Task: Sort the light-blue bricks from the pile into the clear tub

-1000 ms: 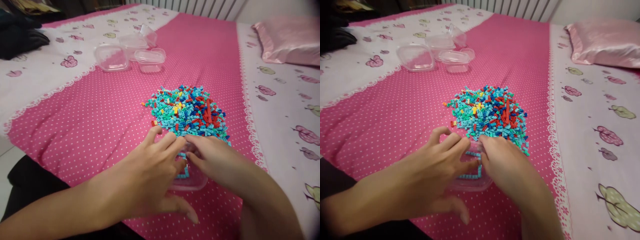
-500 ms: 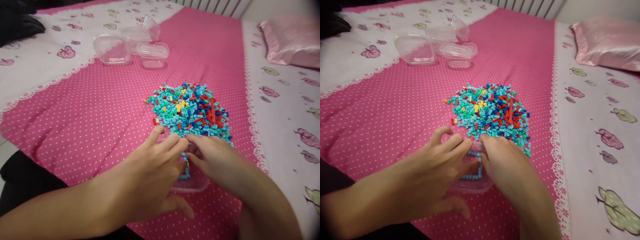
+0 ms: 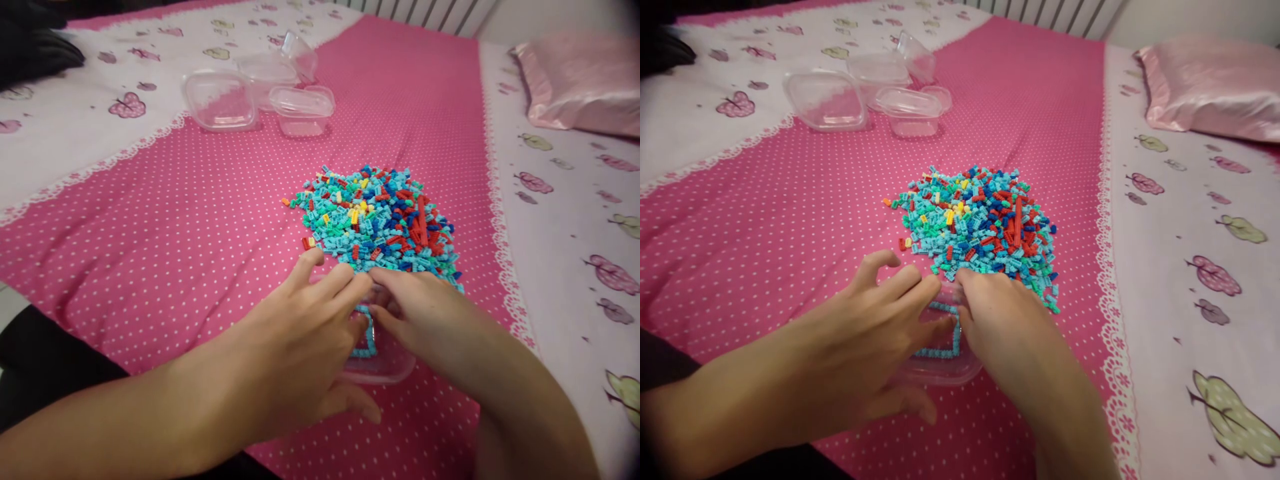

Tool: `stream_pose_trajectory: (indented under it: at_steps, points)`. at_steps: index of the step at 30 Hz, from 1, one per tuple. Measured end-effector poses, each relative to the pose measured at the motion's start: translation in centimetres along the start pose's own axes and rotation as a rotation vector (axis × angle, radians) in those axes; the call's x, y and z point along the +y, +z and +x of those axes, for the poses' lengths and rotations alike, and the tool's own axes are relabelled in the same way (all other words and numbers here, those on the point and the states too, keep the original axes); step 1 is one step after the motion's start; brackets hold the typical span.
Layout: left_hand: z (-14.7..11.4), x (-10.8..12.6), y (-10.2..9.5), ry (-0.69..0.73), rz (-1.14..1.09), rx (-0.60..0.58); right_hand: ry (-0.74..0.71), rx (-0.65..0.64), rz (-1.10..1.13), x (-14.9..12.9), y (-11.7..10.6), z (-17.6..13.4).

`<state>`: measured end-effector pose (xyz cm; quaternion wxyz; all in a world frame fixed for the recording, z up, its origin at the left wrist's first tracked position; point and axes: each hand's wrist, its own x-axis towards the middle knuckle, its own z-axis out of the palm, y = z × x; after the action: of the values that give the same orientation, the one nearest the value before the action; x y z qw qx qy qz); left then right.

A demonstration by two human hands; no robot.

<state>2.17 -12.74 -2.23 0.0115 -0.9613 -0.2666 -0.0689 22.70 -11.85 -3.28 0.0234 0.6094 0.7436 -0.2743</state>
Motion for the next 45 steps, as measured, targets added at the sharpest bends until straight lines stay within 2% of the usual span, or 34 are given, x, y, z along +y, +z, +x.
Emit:
stream_pose_trajectory:
  at_steps: [13,24,31,40,45]
  points:
    - [-0.02,0.08,-0.06,0.005,0.017,0.021,0.052,-0.042,0.005,-0.36,-0.20,0.07]
    - [0.29,0.58,-0.19,0.007,0.017,-0.014,0.030,-0.034,0.049,-0.03,0.02,0.05]
    - [0.38,0.46,0.06,0.012,0.023,-0.004,0.035,-0.011,-0.034,-0.08,0.18,0.09]
    - [0.49,0.58,-0.08,0.008,0.005,-0.006,0.052,-0.049,-0.030,-0.37,-0.06,-0.17]
    - [0.35,0.67,0.19,-0.008,0.010,0.009,0.043,-0.027,-0.038,-0.31,0.16,-0.06]
